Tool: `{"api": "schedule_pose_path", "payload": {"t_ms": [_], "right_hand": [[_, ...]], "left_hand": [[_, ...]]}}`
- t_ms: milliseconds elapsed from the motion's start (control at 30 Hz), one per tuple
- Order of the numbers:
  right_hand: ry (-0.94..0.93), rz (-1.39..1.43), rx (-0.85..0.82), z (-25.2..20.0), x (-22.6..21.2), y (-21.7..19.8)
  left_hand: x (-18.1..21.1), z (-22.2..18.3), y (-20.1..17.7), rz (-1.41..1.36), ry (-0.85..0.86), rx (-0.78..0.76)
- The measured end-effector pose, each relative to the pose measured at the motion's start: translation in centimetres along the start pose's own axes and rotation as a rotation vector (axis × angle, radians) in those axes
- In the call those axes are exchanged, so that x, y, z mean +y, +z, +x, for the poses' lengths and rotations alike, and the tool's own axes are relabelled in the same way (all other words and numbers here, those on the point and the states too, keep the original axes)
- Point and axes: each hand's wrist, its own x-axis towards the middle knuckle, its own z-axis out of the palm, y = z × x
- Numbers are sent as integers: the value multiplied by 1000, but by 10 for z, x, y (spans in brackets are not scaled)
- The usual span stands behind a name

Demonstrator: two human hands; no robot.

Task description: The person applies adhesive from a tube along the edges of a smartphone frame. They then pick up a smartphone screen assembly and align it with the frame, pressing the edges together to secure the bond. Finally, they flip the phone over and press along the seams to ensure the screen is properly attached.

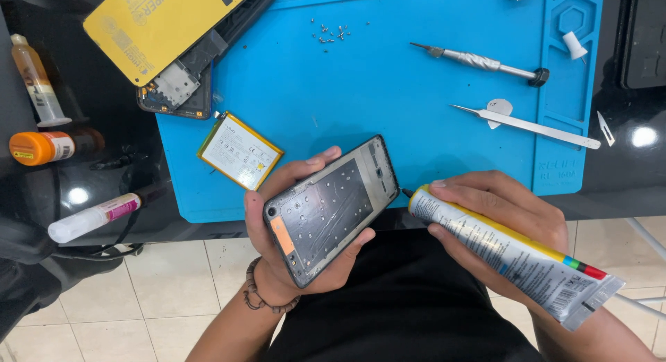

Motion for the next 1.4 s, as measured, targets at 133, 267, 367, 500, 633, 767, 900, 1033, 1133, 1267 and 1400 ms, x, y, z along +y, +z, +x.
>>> {"api": "schedule_pose_path", "payload": {"t_ms": [133,267,367,500,633,767,900,1033,1133,1267,1400], "right_hand": [[4,-22,-6,-1,-1,-2],[18,-7,-7,1,-5,-3],[78,42,-2,3,-6,-4],[238,204,-28,9,-8,-8],[216,328,-82,-6,30,-11],[174,643,139,-17,56,-9],[151,740,355,-21,73,-2],[134,697,412,-17,70,-2],[85,585,388,-14,65,-7],[94,611,347,-15,63,-10],[100,670,402,-22,72,-6]], "left_hand": [[0,0,0,-16,-3,-4],[1,0,-1,-5,9,-20],[2,1,-2,16,25,-36],[1,1,-2,15,57,-48],[2,1,-4,4,63,-55],[8,0,-6,34,14,-48],[23,-13,-14,287,-192,-37],[37,-1,-32,-94,-591,35],[41,11,-48,-373,-686,-3],[45,32,-60,-322,-882,-18],[37,50,-74,-42,-1080,-256]]}}
